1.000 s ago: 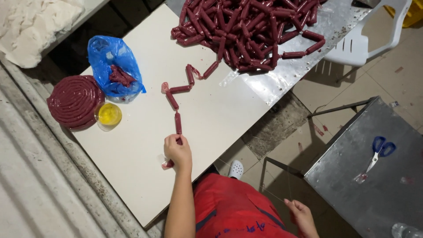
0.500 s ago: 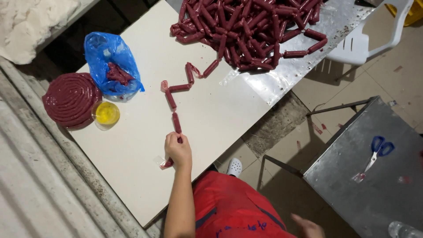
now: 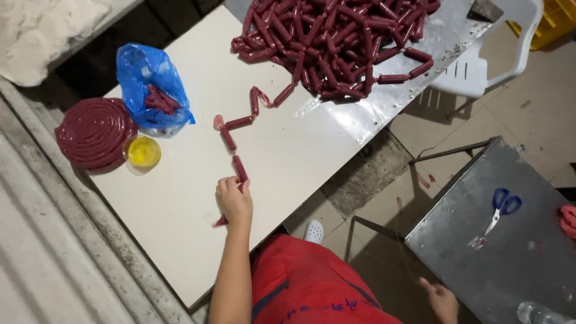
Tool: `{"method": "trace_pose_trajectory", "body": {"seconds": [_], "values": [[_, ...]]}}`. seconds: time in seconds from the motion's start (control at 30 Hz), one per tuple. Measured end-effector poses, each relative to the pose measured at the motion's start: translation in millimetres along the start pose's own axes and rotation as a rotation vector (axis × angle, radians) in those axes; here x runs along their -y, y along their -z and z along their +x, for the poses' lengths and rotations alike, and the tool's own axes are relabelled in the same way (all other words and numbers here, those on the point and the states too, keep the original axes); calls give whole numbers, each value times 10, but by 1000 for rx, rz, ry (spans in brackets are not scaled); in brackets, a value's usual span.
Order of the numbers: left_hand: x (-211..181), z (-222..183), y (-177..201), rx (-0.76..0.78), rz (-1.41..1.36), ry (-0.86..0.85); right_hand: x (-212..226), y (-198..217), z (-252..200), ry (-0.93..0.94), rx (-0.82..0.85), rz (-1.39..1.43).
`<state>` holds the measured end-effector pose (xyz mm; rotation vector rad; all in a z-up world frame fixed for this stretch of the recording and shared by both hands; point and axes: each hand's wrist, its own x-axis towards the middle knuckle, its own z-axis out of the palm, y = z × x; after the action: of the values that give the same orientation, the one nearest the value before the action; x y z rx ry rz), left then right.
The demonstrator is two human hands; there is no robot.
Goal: Coiling a long string of linked sausages into a spiral shape on a production table
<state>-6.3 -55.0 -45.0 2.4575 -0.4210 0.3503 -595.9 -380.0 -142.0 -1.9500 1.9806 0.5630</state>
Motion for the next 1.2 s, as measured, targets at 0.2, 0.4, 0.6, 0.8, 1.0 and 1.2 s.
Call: {"method": "trace_pose_trajectory", "body": {"seconds": [0.2, 0.4, 0.6, 0.8, 1.0, 1.2], "values": [[117, 282, 19, 130, 130, 37, 498, 780, -25, 256, 587, 904], [-157, -18, 245, 44, 204, 79, 2795, 803, -1253, 550, 592, 498], [-358, -1349, 546, 815, -697, 7, 4471, 704, -2364, 1314, 809, 583], [-204, -690, 1379, -131, -789, 1160, 4368, 495, -2600, 1218, 1281, 576], [-204, 290, 643, 281, 90, 733, 3921, 1104, -1875, 786, 713, 849], [-572, 839, 322, 641, 478, 566, 1965, 1058, -340, 543, 492, 762]]}}
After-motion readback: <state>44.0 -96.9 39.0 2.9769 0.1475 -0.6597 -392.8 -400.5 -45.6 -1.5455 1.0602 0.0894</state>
